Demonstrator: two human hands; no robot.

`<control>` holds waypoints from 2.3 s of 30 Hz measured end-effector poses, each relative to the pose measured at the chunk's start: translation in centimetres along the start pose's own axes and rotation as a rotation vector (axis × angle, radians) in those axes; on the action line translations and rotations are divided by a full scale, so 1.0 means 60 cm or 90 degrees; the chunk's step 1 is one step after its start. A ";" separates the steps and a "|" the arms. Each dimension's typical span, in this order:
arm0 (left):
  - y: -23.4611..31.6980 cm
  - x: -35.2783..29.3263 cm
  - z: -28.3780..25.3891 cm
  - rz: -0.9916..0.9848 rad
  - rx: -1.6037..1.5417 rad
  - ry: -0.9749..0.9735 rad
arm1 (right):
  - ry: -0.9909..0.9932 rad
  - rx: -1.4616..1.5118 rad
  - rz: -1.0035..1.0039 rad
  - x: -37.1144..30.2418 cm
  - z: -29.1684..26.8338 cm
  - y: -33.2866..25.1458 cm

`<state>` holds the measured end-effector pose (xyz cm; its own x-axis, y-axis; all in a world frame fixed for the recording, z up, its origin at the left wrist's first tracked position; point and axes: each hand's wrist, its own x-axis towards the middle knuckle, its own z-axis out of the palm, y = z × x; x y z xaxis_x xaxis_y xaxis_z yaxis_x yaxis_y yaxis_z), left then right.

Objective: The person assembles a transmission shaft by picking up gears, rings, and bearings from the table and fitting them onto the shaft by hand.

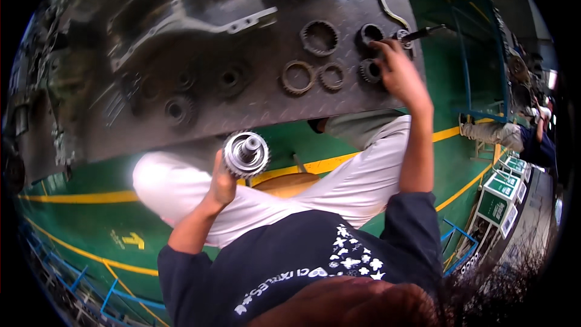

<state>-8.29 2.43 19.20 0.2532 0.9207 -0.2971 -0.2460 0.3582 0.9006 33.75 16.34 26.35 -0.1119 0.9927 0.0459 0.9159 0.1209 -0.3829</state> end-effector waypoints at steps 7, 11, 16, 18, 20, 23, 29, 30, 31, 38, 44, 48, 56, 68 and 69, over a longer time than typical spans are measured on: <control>-0.011 -0.004 -0.024 -0.035 0.011 -0.074 | 0.030 0.098 0.029 -0.011 0.015 -0.032; 0.003 -0.003 -0.012 -0.075 -0.049 -0.069 | 0.021 0.121 0.046 -0.014 0.007 -0.018; -0.004 -0.002 -0.012 -0.053 -0.037 -0.051 | 0.025 0.159 0.101 -0.006 0.006 -0.010; -0.013 -0.005 -0.018 -0.066 -0.049 -0.038 | 0.011 0.167 0.101 0.000 -0.002 0.002; -0.010 -0.006 -0.027 -0.081 -0.072 -0.077 | 0.004 0.234 0.132 0.003 -0.006 0.015; -0.018 -0.009 -0.021 -0.071 0.008 0.001 | 0.017 0.386 0.172 0.012 -0.005 0.045; -0.015 -0.023 -0.029 -0.097 -0.050 -0.011 | 0.027 0.428 0.159 0.021 -0.011 0.014; -0.015 -0.023 -0.037 -0.083 -0.012 -0.045 | 0.043 0.435 0.155 0.018 -0.013 0.005; -0.011 -0.021 -0.043 -0.069 0.027 -0.079 | 0.038 0.441 0.156 0.013 -0.017 -0.007; 0.045 0.001 0.017 -0.135 -0.020 -0.022 | -0.064 0.085 -0.167 0.004 0.010 -0.106; 0.062 0.023 0.027 -0.104 0.028 -0.100 | -0.115 0.065 -0.198 0.009 0.051 -0.150; 0.031 0.001 -0.017 -0.147 0.061 -0.212 | -0.134 0.064 -0.169 0.003 0.039 -0.138; 0.032 0.009 0.014 -0.145 0.012 -0.121 | -0.209 0.544 0.013 0.004 0.017 -0.144; 0.039 0.045 0.057 -0.148 0.073 -0.089 | -0.298 0.607 -0.219 -0.037 0.050 -0.287; 0.039 0.042 0.059 -0.142 0.075 -0.090 | -0.323 0.638 -0.199 -0.039 0.055 -0.290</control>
<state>-4.93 5.07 21.66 0.4194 0.7874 -0.4518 -0.0617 0.5212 0.8512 16.79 11.91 29.84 -0.6275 0.7783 -0.0211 0.1324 0.0800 -0.9880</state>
